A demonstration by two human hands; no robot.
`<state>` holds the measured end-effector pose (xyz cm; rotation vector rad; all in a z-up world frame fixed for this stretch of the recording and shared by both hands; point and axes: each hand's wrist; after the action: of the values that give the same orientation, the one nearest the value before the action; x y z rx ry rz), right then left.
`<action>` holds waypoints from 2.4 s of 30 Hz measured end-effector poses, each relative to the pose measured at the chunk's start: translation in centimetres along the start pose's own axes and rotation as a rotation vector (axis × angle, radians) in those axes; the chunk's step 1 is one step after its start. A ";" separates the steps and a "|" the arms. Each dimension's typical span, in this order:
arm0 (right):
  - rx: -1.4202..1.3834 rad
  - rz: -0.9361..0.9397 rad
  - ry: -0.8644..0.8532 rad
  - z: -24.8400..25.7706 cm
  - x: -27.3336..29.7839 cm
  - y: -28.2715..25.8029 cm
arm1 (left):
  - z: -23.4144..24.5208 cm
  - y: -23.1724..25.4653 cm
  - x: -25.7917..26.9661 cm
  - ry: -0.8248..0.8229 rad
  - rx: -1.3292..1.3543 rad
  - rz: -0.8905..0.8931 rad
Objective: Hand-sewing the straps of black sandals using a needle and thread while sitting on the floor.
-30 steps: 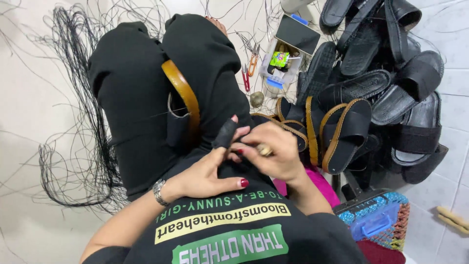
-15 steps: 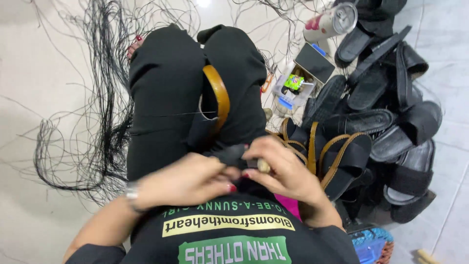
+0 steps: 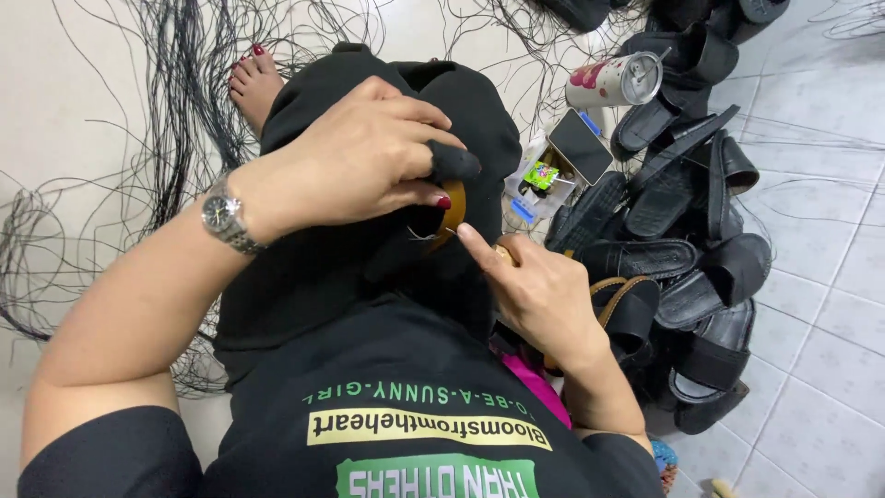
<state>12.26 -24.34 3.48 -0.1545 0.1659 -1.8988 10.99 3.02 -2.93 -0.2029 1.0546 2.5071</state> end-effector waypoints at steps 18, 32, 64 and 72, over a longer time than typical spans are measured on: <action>0.153 -0.100 -0.199 2.4 -1.3 -0.9 | -1.3 -1.5 -2.2 -0.062 -0.132 0.009; -0.164 -0.169 0.028 -1.0 -0.1 -0.4 | -1.8 -1.0 -2.9 0.026 -0.244 0.044; -0.004 -0.111 0.060 1.2 -1.6 -2.2 | 0.6 7.3 7.7 0.181 0.349 0.556; -0.210 -0.126 0.155 -0.7 -1.5 -1.6 | 0.5 6.7 5.9 -0.105 1.282 0.842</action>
<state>11.19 -22.34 3.08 -0.1628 0.4710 -2.0171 2.81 1.00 0.06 0.8737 2.7937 1.7527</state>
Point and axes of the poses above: each hand's wrist, its own x-axis away from the middle knuckle, its own z-axis out of the back of the hand, y = z × x, and after that the axes turned 8 degrees about z, right-handed
